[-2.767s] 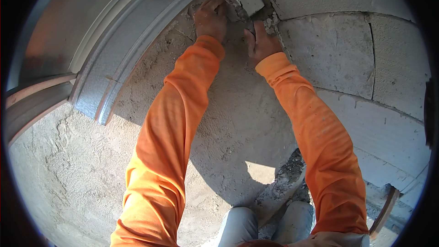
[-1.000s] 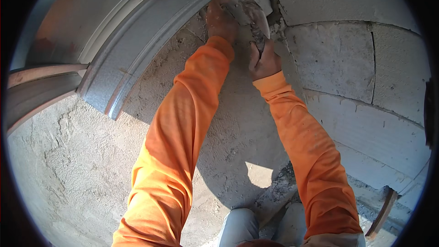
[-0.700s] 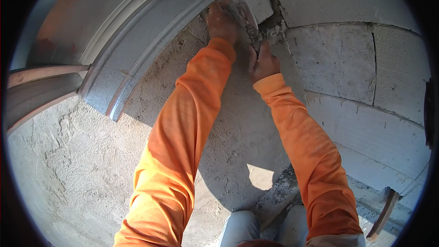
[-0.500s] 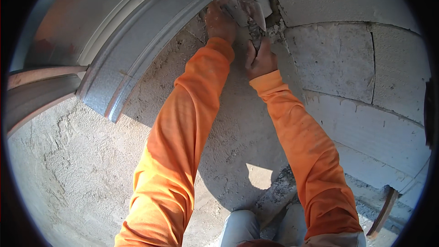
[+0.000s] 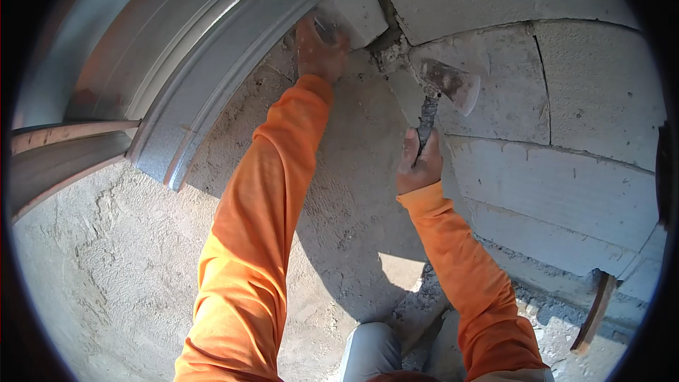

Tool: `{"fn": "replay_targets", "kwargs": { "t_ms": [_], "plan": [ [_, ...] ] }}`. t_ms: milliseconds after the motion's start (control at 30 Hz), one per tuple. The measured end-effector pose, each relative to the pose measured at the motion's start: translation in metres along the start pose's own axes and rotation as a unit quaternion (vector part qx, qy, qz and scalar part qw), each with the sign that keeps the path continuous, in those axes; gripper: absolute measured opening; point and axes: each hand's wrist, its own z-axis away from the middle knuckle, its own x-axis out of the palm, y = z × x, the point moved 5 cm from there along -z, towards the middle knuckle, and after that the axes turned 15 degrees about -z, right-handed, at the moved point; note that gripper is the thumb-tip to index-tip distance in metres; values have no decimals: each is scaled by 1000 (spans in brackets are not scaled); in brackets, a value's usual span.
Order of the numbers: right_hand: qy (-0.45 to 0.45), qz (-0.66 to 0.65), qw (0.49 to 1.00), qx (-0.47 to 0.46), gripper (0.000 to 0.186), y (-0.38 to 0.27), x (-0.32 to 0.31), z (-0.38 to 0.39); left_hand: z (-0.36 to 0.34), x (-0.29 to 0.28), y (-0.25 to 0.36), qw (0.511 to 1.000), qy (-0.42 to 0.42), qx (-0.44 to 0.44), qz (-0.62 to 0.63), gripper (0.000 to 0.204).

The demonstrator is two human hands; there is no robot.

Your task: Installing and securing roof panels and masonry components at a roof edge.

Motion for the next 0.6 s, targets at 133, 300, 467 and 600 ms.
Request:
{"fn": "replay_targets", "kwargs": {
  "t_ms": [133, 300, 467, 600],
  "plan": [
    [11, 21, 985, 171, 23, 52, -93, 111, 1, 2, 8, 997, -46, 20, -66, 80],
    [23, 155, 979, 134, 27, 52, -169, 180, 5, 15, 21, 982, -31, 61, -178, 106],
    [-20, 267, 947, 180, 29, 69, -219, 184, 2, 15, 21, 980, -50, 56, -185, 107],
    [18, 241, 954, 177, 26, 53, -235, 179, 6, 16, 16, 977, -56, 33, -202, 108]
  ]
}}
